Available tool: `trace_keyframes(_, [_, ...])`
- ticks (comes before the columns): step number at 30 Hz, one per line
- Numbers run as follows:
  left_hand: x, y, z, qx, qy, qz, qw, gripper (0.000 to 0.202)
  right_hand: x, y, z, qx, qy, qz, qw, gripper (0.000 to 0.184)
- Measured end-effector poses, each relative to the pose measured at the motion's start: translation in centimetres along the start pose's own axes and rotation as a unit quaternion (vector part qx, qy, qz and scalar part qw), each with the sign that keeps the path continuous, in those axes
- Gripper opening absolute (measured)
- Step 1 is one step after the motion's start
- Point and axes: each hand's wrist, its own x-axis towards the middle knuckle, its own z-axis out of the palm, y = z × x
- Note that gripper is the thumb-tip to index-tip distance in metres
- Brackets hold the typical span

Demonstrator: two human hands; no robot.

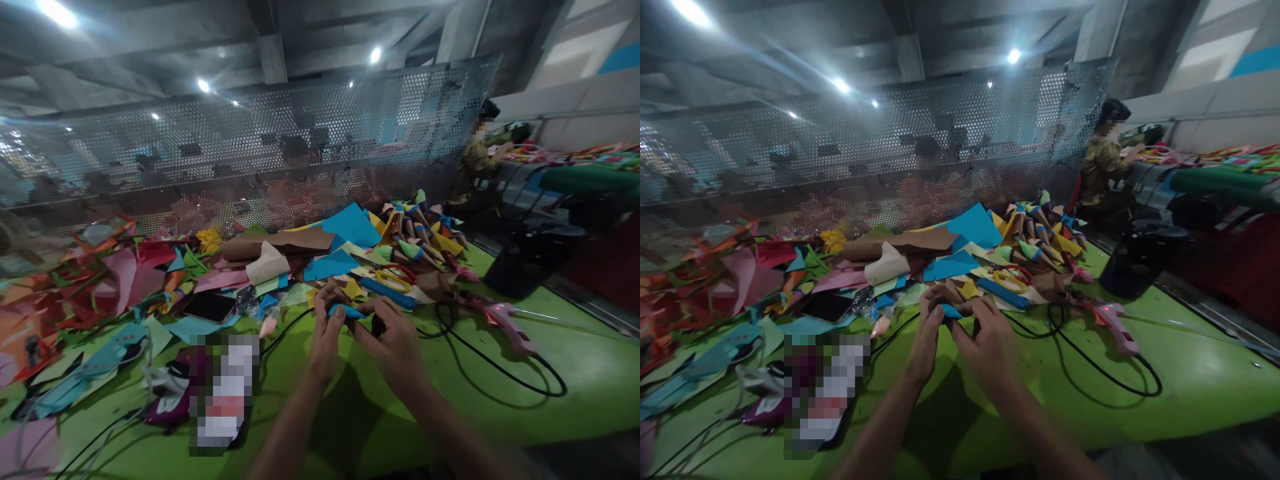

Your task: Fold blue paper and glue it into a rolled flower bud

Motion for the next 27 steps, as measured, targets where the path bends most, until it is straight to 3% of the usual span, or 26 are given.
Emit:
trace_keyframes(20, [-0.1, -0.6, -0.1, -0.025, -0.007, 0.001, 1.0, 0.046, 0.8, 1.0, 0.0, -0.014, -0.004, 0.027, 1.0, 0.006])
trace_keyframes(25, [0.0, -0.9, -0.2, -0.062, -0.017, -0.005, 0.998, 0.042, 1.2, 1.0, -0.7, -0.047, -0.036, -0.035, 0.998, 0.005])
trace_keyframes(27, [0.0, -1.0, -0.2, -0.063, -0.016, -0.008, 0.998, 0.041, 1.1, 0.8, -0.9, -0.067, -0.029, -0.097, 0.993, 0.022])
